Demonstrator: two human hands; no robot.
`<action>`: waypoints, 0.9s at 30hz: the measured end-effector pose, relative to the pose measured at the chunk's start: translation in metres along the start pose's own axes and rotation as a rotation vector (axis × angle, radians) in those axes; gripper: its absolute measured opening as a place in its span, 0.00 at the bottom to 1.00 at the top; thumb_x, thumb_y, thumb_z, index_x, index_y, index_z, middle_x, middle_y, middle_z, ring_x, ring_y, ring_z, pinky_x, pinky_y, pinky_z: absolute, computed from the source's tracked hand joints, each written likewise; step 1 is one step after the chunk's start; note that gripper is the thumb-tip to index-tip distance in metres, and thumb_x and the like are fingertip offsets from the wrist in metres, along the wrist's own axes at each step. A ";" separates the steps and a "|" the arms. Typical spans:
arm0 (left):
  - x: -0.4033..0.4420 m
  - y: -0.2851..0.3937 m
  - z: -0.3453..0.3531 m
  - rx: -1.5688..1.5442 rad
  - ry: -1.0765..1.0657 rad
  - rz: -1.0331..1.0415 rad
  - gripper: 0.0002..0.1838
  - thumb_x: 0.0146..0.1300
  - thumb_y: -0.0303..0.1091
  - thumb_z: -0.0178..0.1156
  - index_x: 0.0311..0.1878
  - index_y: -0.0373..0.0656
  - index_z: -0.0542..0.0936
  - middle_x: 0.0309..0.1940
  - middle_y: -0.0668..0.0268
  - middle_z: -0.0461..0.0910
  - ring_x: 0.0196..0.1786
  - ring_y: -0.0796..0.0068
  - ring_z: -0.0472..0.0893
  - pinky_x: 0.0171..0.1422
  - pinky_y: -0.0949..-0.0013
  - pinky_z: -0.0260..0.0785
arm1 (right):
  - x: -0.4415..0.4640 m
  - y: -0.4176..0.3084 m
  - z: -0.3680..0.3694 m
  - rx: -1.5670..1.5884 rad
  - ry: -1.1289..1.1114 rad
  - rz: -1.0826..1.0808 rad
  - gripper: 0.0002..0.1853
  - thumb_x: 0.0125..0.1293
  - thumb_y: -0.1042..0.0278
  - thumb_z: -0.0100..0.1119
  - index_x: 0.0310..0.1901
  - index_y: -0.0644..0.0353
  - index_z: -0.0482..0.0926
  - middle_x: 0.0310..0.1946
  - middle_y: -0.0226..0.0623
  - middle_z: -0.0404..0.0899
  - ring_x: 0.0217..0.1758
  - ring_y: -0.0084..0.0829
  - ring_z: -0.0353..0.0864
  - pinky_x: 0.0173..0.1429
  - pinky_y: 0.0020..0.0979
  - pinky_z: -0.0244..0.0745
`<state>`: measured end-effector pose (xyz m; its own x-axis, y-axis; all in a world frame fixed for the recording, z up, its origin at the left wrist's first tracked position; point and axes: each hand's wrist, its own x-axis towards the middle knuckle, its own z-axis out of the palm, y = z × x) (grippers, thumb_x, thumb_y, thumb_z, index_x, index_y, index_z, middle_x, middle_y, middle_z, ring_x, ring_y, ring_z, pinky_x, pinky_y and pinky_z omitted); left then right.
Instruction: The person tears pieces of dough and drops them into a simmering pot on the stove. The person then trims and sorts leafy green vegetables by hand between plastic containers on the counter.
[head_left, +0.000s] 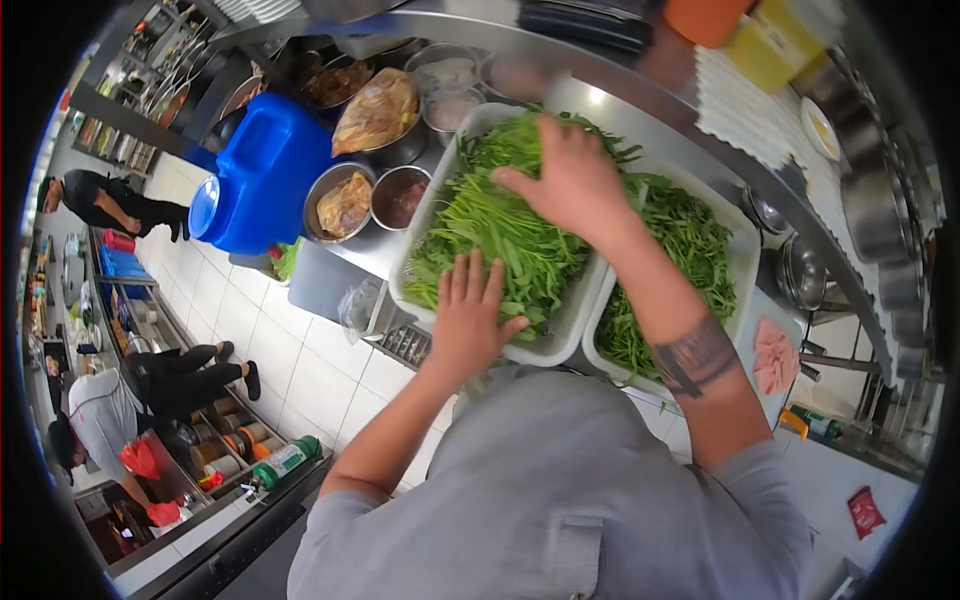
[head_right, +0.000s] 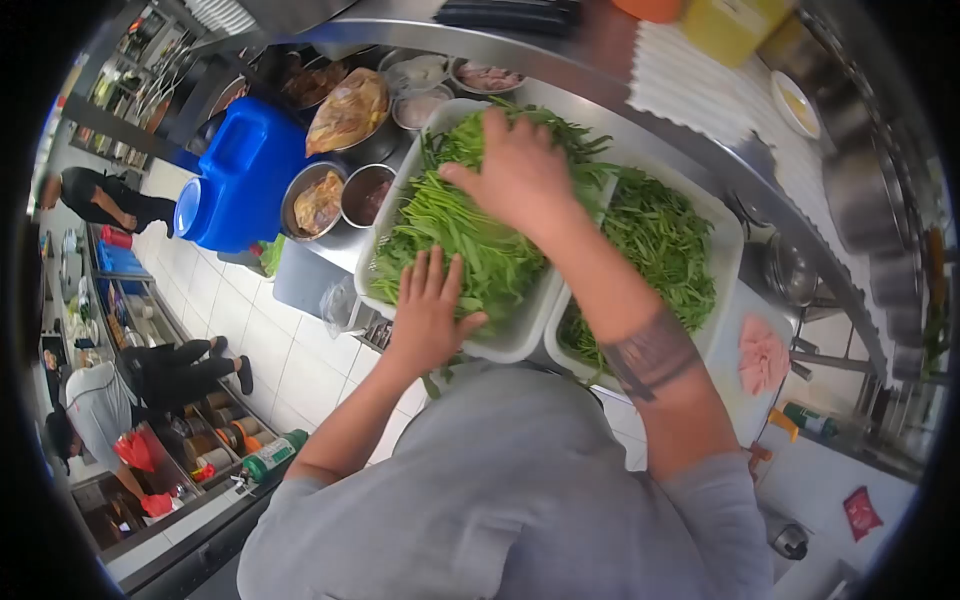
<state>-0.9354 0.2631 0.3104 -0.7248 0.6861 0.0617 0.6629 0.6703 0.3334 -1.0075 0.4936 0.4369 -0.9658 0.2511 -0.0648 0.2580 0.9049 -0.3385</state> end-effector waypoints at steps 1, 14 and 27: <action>0.000 -0.003 0.001 -0.005 0.002 -0.011 0.47 0.73 0.59 0.65 0.84 0.36 0.64 0.83 0.34 0.59 0.86 0.31 0.57 0.89 0.35 0.44 | 0.014 -0.005 0.040 -0.005 -0.008 -0.008 0.49 0.71 0.30 0.66 0.79 0.59 0.65 0.79 0.64 0.68 0.82 0.63 0.68 0.78 0.64 0.69; 0.027 0.012 -0.003 -0.240 -0.035 -0.169 0.45 0.77 0.54 0.62 0.83 0.28 0.61 0.82 0.30 0.59 0.87 0.33 0.55 0.90 0.35 0.40 | -0.025 0.065 0.034 0.271 0.075 -0.147 0.46 0.79 0.31 0.55 0.89 0.43 0.54 0.91 0.52 0.44 0.93 0.57 0.39 0.91 0.60 0.42; 0.019 -0.015 -0.020 -0.233 -0.138 0.125 0.04 0.63 0.29 0.72 0.39 0.41 0.92 0.40 0.57 0.87 0.49 0.50 0.85 0.57 0.52 0.77 | -0.282 0.208 0.012 0.614 0.217 0.422 0.13 0.74 0.64 0.72 0.53 0.63 0.88 0.40 0.41 0.90 0.44 0.35 0.89 0.49 0.35 0.84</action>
<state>-0.9631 0.2608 0.3258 -0.5976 0.8018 -0.0072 0.6729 0.5064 0.5392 -0.6818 0.6065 0.3738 -0.7458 0.6513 -0.1398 0.4805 0.3807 -0.7901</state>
